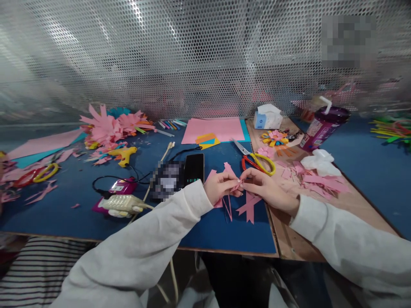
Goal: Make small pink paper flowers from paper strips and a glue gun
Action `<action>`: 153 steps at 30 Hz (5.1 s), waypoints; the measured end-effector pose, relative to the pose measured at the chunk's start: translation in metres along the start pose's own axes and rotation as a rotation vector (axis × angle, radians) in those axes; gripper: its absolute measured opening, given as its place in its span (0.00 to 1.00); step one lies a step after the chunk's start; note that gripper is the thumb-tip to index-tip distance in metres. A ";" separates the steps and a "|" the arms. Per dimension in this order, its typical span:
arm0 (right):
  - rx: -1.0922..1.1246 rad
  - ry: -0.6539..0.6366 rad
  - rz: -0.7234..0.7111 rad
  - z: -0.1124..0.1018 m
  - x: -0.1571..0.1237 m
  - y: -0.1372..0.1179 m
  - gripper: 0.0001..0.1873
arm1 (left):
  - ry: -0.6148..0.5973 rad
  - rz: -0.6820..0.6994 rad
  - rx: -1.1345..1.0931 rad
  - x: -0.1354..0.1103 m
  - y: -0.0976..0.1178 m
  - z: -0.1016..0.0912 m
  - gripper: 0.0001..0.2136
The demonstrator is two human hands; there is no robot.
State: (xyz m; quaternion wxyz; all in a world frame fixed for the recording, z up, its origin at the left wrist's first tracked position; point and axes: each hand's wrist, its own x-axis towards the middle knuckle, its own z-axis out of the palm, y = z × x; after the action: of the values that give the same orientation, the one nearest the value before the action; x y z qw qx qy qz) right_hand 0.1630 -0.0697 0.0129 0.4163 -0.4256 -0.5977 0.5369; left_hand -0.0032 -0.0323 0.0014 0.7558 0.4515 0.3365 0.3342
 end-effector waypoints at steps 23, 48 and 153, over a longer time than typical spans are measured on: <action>-0.038 -0.022 0.077 -0.004 0.002 0.005 0.15 | -0.024 0.139 0.225 -0.005 0.004 0.002 0.14; -0.073 -0.020 0.068 -0.006 0.006 0.007 0.16 | -0.005 0.523 0.598 -0.005 -0.009 -0.003 0.07; -0.526 0.219 -0.349 0.004 0.000 0.008 0.03 | 0.108 0.170 0.289 -0.005 0.001 0.004 0.05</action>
State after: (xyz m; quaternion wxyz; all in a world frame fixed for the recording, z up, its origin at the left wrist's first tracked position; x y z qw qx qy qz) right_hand 0.1594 -0.0702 0.0045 0.4396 -0.4647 -0.7315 0.2359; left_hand -0.0031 -0.0377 0.0052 0.6330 0.5635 0.3818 0.3689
